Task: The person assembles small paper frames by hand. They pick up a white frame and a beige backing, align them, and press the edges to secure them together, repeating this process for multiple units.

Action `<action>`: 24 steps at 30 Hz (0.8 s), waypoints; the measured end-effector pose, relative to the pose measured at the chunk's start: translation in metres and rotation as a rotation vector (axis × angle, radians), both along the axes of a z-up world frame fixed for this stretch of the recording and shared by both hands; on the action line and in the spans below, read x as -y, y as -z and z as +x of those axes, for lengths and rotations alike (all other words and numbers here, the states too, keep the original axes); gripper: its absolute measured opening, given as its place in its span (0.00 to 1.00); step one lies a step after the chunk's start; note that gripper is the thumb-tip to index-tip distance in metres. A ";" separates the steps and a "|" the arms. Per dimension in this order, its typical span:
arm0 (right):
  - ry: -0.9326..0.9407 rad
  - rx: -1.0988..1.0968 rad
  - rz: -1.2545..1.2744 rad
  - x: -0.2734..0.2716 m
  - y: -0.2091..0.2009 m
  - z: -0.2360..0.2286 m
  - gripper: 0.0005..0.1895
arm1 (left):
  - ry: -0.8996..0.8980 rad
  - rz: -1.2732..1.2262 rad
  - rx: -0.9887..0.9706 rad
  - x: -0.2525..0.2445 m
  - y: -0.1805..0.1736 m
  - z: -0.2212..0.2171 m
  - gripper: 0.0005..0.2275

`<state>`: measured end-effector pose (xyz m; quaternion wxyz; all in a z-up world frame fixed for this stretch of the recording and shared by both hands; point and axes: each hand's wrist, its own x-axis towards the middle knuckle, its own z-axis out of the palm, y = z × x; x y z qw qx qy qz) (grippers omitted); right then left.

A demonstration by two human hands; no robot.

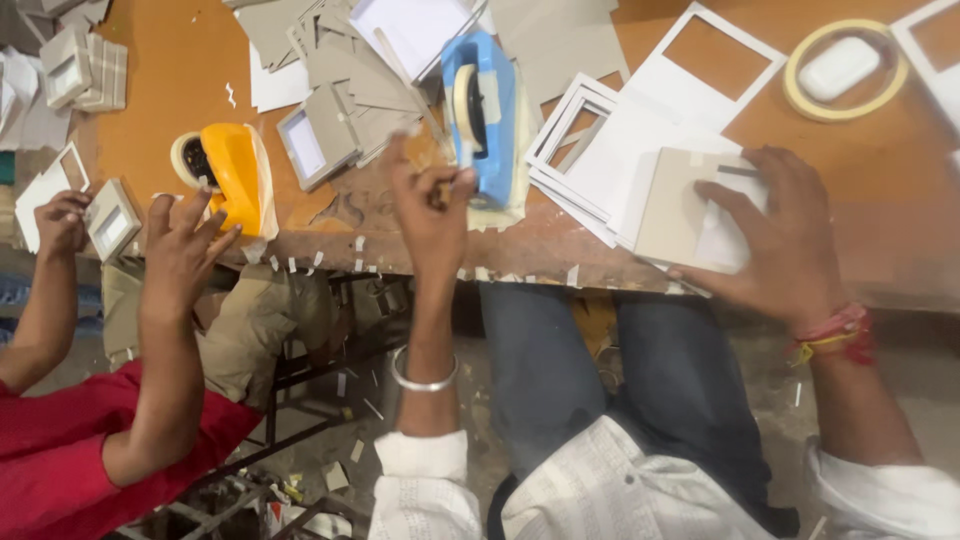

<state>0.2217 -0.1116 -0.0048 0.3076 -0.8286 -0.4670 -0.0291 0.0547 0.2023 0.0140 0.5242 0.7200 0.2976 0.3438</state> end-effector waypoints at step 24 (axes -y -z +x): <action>0.036 0.018 -0.071 0.005 0.003 -0.002 0.43 | -0.311 0.124 -0.146 0.054 0.022 -0.034 0.20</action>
